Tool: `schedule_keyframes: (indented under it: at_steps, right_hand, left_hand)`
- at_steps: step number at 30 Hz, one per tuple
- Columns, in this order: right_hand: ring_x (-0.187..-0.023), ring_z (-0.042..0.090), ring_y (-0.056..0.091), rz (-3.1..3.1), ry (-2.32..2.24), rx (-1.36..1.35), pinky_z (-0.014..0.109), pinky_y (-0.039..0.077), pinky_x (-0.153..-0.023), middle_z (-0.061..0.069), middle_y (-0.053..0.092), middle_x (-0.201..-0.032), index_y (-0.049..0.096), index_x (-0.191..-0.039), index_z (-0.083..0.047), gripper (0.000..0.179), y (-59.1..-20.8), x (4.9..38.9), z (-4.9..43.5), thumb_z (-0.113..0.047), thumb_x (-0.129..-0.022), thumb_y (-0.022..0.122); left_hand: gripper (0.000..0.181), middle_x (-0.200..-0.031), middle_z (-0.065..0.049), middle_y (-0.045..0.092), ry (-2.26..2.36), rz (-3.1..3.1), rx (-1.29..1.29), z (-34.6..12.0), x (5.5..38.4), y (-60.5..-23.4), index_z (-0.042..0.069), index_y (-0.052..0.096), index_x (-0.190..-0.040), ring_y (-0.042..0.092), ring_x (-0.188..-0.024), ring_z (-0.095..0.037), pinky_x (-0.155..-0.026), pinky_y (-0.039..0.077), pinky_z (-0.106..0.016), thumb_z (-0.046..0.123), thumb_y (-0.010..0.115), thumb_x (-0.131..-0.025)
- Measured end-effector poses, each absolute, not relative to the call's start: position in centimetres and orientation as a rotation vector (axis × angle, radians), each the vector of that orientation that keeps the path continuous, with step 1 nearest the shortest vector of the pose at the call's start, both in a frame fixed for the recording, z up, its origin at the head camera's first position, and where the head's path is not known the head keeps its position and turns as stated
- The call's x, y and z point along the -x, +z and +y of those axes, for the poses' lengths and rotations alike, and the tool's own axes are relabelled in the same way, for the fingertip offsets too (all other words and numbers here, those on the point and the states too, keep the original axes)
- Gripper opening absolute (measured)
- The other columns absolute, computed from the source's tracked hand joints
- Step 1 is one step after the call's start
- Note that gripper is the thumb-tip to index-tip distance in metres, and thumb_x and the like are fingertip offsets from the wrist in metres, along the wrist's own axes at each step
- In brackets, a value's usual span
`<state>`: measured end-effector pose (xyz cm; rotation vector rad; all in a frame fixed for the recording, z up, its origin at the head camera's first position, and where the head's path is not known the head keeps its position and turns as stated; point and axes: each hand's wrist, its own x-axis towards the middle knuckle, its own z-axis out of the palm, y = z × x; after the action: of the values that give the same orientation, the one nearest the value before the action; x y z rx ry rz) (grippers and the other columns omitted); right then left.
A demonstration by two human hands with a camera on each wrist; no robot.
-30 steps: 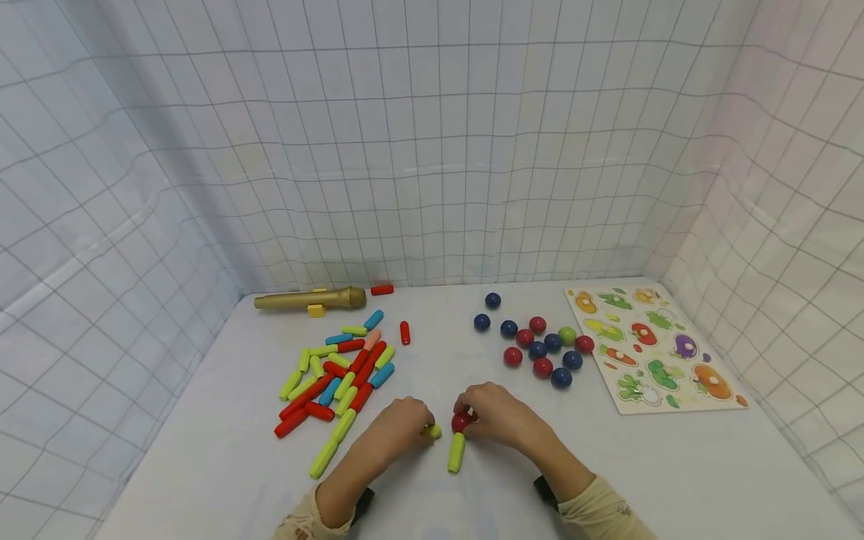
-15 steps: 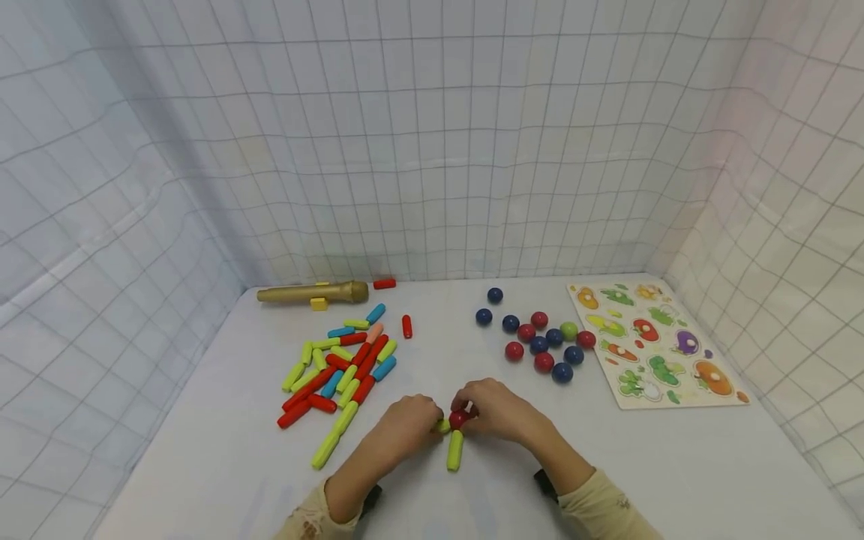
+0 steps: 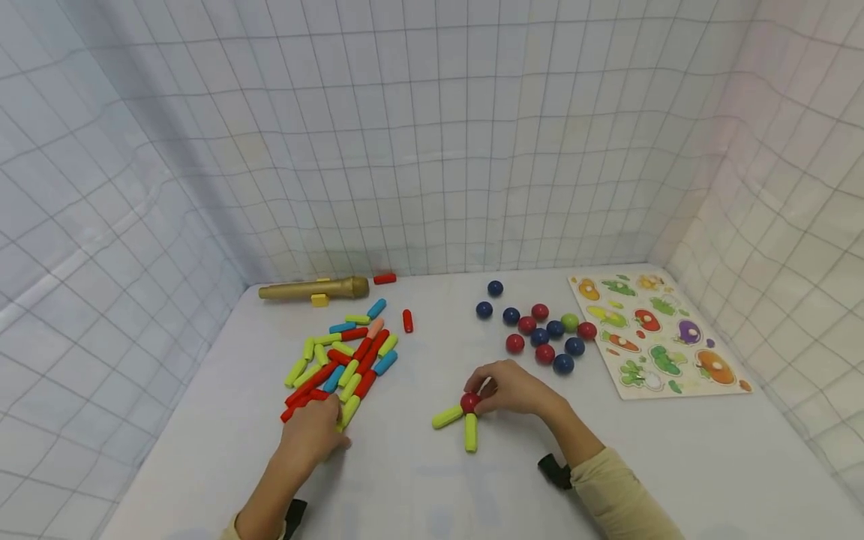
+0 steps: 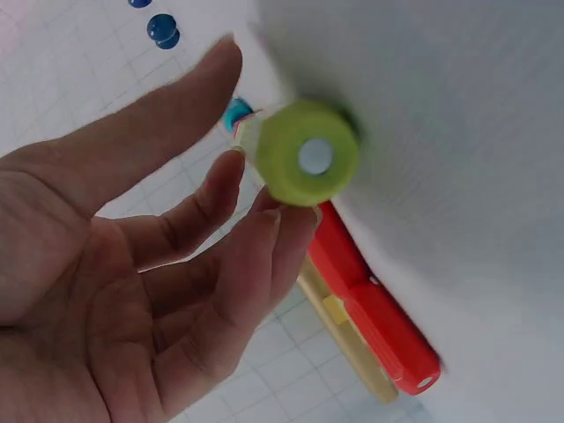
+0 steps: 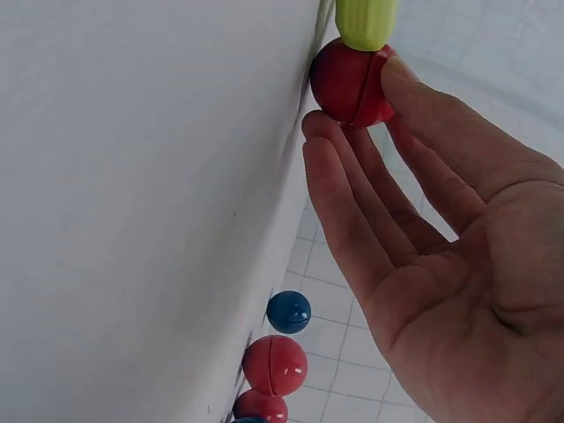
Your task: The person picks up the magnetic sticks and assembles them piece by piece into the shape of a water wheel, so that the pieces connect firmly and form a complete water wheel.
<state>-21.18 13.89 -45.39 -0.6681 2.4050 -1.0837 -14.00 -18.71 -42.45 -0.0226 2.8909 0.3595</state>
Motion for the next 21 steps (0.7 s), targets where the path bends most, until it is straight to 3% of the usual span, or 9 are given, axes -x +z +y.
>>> schedule_keyframes:
  at_steps: [8, 21]
  right_hand:
    - [-0.090, 0.013, 0.068, 2.358, -1.130, 0.639, 0.027, 0.056, -0.078, 0.001, 0.072, -0.102, 0.073, -0.104, -0.013, 0.026, -46.02, 21.87, 13.90, -0.011, -0.079, 0.079]
    - [-0.090, 0.013, 0.069, 2.350, -1.116, 0.663, 0.028, 0.056, -0.076, 0.001, 0.072, -0.102, 0.073, -0.103, -0.012, 0.025, -46.03, 22.11, 14.13, -0.010, -0.080, 0.078]
  left_hand:
    - [0.033, -0.075, -0.006, 0.062, 0.428, 2.938, 0.052, -18.84, 14.03, -42.84, 0.000, 0.067, -0.098, 0.053, -0.067, -0.018, -0.060, 0.054, -0.032, 0.012, 0.084, -0.073]
    - [0.021, -0.087, -0.011, 0.071, 0.405, 2.986, 0.013, -18.66, 13.85, -43.12, 0.003, 0.074, -0.094, 0.058, -0.072, -0.020, -0.062, 0.057, -0.034, 0.011, 0.081, -0.076]
